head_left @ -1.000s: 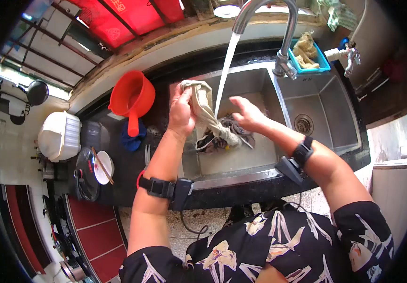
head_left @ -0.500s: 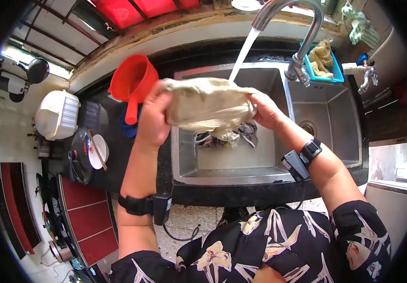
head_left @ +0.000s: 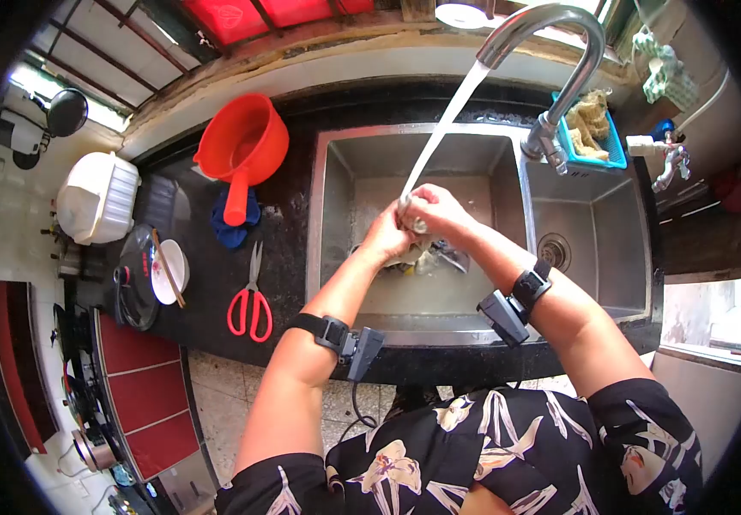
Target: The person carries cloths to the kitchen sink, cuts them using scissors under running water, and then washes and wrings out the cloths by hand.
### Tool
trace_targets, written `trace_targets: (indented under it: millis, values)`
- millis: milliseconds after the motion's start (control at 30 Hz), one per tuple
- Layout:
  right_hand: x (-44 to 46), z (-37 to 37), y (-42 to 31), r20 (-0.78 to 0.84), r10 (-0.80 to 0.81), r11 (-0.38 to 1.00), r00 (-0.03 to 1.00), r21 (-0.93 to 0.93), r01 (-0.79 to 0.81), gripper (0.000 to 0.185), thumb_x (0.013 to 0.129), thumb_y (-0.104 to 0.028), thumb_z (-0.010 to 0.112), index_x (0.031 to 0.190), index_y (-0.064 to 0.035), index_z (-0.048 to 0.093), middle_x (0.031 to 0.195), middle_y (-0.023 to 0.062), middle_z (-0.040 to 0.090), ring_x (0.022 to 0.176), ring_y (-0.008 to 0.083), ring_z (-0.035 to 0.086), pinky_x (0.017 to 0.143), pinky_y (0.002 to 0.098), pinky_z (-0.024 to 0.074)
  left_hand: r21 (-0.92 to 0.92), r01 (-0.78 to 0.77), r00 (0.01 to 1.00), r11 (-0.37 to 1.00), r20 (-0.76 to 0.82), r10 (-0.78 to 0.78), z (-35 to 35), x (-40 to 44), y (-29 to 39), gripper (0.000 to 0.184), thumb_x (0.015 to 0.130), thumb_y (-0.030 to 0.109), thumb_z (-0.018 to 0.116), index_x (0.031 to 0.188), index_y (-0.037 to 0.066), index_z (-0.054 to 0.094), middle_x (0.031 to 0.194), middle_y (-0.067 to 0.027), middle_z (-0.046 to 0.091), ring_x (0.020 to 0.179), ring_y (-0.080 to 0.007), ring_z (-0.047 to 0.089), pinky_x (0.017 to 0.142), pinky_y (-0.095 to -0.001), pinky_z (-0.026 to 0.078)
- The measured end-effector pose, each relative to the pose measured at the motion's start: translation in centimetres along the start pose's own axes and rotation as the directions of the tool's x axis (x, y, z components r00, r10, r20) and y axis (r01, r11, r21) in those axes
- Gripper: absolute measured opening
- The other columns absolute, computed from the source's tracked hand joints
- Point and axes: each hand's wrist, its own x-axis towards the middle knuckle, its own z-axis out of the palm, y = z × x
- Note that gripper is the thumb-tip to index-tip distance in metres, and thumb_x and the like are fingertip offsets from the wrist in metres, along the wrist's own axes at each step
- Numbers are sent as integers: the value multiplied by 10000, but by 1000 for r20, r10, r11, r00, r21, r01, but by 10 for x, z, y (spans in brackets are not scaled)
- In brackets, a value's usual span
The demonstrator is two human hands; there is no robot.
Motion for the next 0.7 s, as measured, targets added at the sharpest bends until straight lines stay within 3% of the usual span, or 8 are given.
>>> trace_targets:
  millis: [100, 167, 200, 300, 433, 467, 600, 700]
  values:
    - [-13, -4, 3, 75, -115, 993, 991, 39, 112, 382, 677, -146, 542, 1009, 37, 496, 911, 130, 569, 820, 159, 539, 730, 281, 437, 210, 203, 977, 956, -114, -182, -7, 1, -23, 337, 690, 158, 585, 1016, 82, 550, 926, -125, 589, 852, -195, 571, 743, -316, 441]
    - [-20, -19, 2, 45, 46, 995, 998, -88, -42, 427, 655, -113, 543, 1051, 33, 475, 942, 146, 562, 839, 184, 547, 738, 293, 440, 353, 170, 985, 920, -61, -159, -23, -21, -16, 278, 692, 154, 550, 958, 74, 562, 900, -146, 582, 852, -237, 567, 734, -339, 440]
    - [-11, -26, 18, -26, 24, 952, 999, -305, -31, 417, 651, -104, 540, 1045, 21, 490, 937, 151, 567, 833, 214, 557, 731, 297, 449, 490, 130, 989, 862, 1, -149, -32, -39, -14, 230, 695, 149, 514, 900, 66, 574, 875, -168, 575, 852, -279, 564, 724, -363, 438]
    - [-9, -39, 28, 17, 157, 877, 987, -462, -131, 408, 629, -120, 572, 1017, -2, 528, 957, 164, 575, 867, 233, 566, 757, 309, 449, 651, -31, 1000, 759, 23, 21, -53, -88, -28, 211, 633, 86, 516, 837, 56, 563, 802, -155, 557, 811, -334, 536, 691, -388, 432]
    - [11, -26, 57, 237, -31, 674, 971, -712, 195, 451, 621, -139, 580, 1057, -36, 526, 964, 148, 586, 924, 277, 551, 818, 315, 428, 792, -429, 896, 435, 313, 314, -64, -130, -41, 158, 602, 82, 540, 759, 101, 552, 696, -76, 503, 748, -254, 528, 782, -396, 369]
    - [19, -19, 56, 269, 110, 586, 957, -795, 156, 517, 634, -168, 588, 1137, -101, 486, 1079, 138, 532, 1009, 296, 498, 859, 367, 400, 785, -452, 884, 424, 331, 330, -64, -135, -41, 170, 602, 80, 535, 770, 104, 553, 692, -63, 514, 728, -235, 531, 841, -418, 339]
    - [37, 10, 79, 216, 110, 444, 970, -884, 146, 600, 658, -244, 619, 1215, -220, 395, 1217, 117, 392, 1102, 324, 398, 865, 473, 361, 737, -418, 883, 531, 191, 429, -69, -138, -53, 202, 579, 86, 525, 779, 78, 551, 684, -64, 529, 701, -220, 540, 893, -396, 330]
    - [33, 24, 81, 283, 230, 323, 931, -925, 202, 560, 662, -258, 620, 1188, -238, 428, 1211, 106, 402, 1091, 330, 406, 851, 453, 382, 742, -392, 893, 545, 162, 421, -69, -139, -55, 218, 569, 88, 521, 785, 78, 550, 693, -64, 532, 699, -219, 541, 887, -388, 337]
